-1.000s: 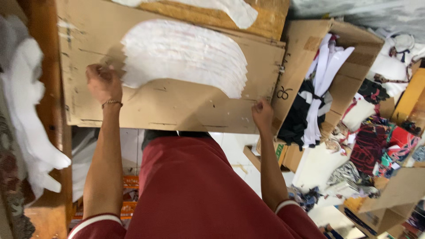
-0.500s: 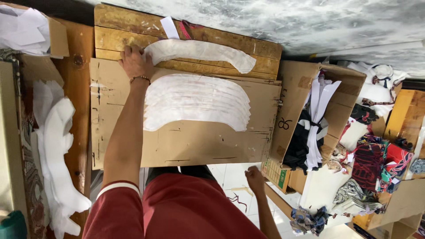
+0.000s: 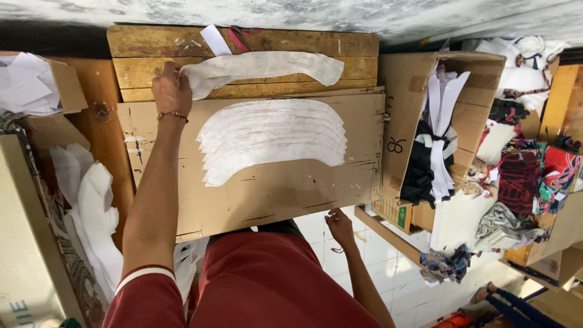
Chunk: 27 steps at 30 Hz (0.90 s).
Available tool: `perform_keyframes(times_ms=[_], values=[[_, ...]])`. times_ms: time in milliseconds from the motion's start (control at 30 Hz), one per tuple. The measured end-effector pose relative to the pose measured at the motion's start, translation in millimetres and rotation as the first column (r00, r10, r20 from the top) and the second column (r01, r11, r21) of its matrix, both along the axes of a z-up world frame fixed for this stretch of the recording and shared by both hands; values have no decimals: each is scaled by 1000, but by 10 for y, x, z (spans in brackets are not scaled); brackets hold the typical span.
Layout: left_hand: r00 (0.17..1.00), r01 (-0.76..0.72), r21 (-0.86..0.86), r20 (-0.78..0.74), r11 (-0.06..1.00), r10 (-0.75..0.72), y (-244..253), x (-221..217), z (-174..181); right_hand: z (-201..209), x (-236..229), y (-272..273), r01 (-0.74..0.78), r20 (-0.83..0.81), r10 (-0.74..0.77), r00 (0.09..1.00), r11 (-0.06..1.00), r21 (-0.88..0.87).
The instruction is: The person repeatedly picks up white fabric pieces from a sewing machine area and stacks them on a cardboard surface. The person aligns each piece by hand and places it on top of the growing stack.
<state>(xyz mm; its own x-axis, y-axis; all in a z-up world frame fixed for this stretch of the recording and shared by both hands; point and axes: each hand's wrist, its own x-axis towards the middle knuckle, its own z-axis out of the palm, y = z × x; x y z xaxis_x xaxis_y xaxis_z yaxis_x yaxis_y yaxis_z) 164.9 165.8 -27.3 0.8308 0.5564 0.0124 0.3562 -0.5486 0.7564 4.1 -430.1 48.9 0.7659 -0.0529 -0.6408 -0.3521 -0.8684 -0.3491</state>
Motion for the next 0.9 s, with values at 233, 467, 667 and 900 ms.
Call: perform_keyframes(times_ms=[233,467,667,900], values=[[948,277,266,-235,923,-217,101,206,367,183,306,232,-53,258,22,966,992,116],[940,333,217,4,918,-342,-361,739,1229,644,1152,811,-215,523,85,848,957,194],[750,520,178,373,836,-546,-1380,924,2789,1651,2076,1520,-299,578,-194,793,702,646],[483,761,239,412,604,-772,-2581,485,4643,3092,2523,1270,-531,534,-125,836,63,845]])
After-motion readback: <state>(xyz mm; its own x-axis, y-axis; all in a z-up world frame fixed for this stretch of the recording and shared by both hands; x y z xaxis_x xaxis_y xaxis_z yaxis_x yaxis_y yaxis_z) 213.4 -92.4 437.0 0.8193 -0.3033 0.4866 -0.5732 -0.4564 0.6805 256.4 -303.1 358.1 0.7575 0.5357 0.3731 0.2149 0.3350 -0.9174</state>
